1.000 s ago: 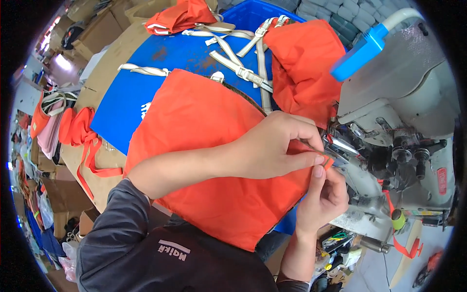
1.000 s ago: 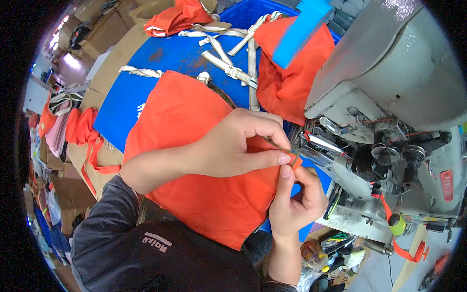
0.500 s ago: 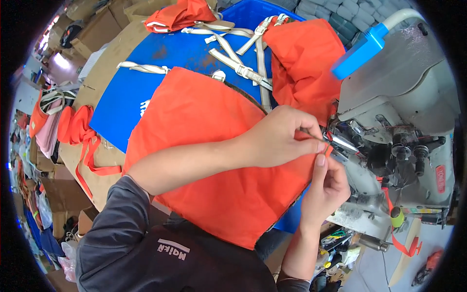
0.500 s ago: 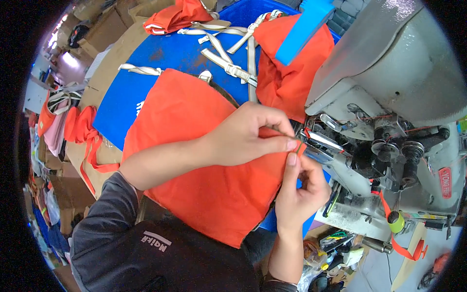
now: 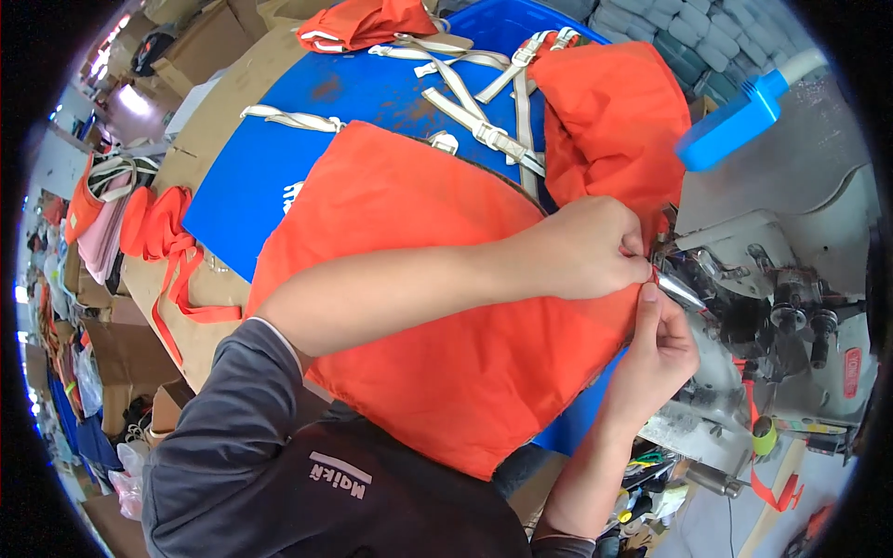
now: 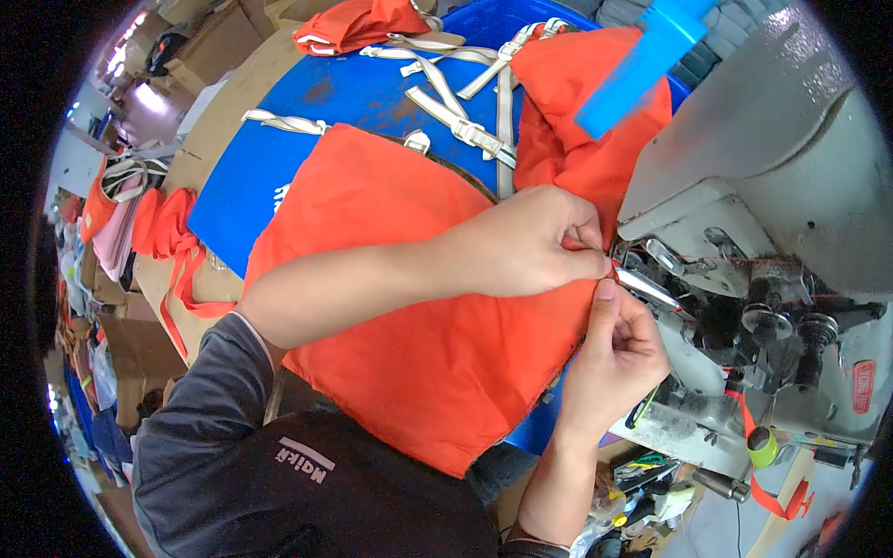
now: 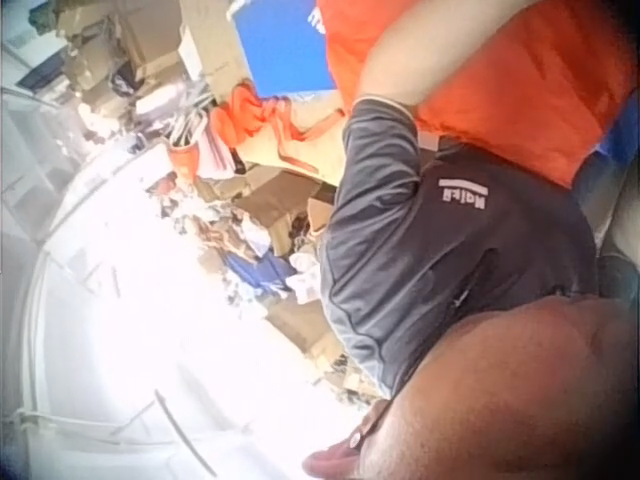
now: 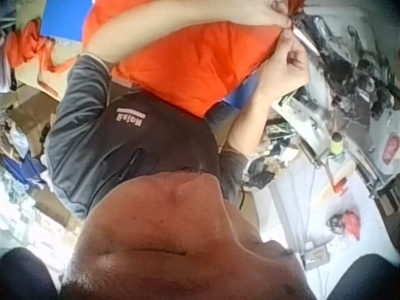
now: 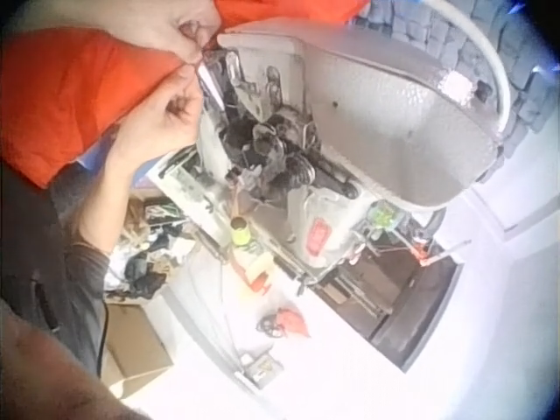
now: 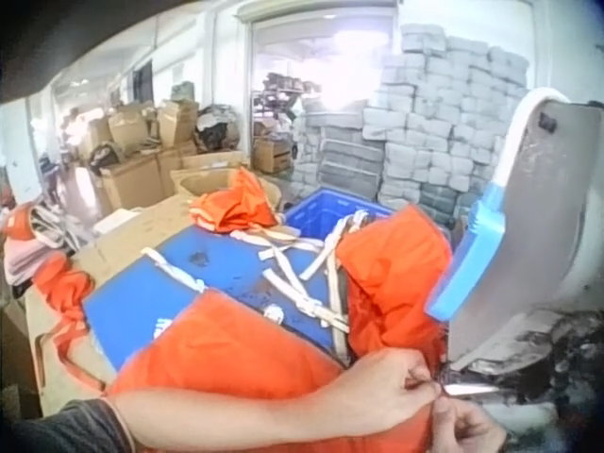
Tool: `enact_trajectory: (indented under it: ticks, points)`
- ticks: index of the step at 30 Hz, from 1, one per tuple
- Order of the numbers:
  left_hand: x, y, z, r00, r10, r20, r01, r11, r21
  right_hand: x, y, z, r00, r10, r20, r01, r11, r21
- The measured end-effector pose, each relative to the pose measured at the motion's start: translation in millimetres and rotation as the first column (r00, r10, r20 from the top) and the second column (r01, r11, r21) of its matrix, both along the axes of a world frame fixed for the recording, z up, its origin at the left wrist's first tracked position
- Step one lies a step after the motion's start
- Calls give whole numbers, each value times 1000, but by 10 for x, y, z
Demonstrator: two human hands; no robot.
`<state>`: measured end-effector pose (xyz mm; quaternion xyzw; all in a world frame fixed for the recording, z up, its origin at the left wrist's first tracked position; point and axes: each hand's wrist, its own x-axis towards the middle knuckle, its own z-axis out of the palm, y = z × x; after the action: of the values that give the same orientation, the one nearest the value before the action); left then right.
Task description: Sewing and assembling orange fabric components using an industrial sewing machine in a workshop.
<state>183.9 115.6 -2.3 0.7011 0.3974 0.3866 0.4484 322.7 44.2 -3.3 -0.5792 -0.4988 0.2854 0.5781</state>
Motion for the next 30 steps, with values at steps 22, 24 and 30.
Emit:
enact_trajectory:
  ticks: [22, 24, 30]
  points:
    - [4, 82, 32, 981, 3, 196, 71, 926, -370, -24, 68, -25, 997, -51, -57, 52, 998, 20]
    - [5, 104, 39, 981, 0, 196, 73, 929, -362, -20, 68, -23, 997, -66, -35, 67, 997, 41]
    - [-28, 128, 10, 978, 16, 207, 59, 935, -349, 248, -218, 292, 944, -82, 321, 108, 992, -64]
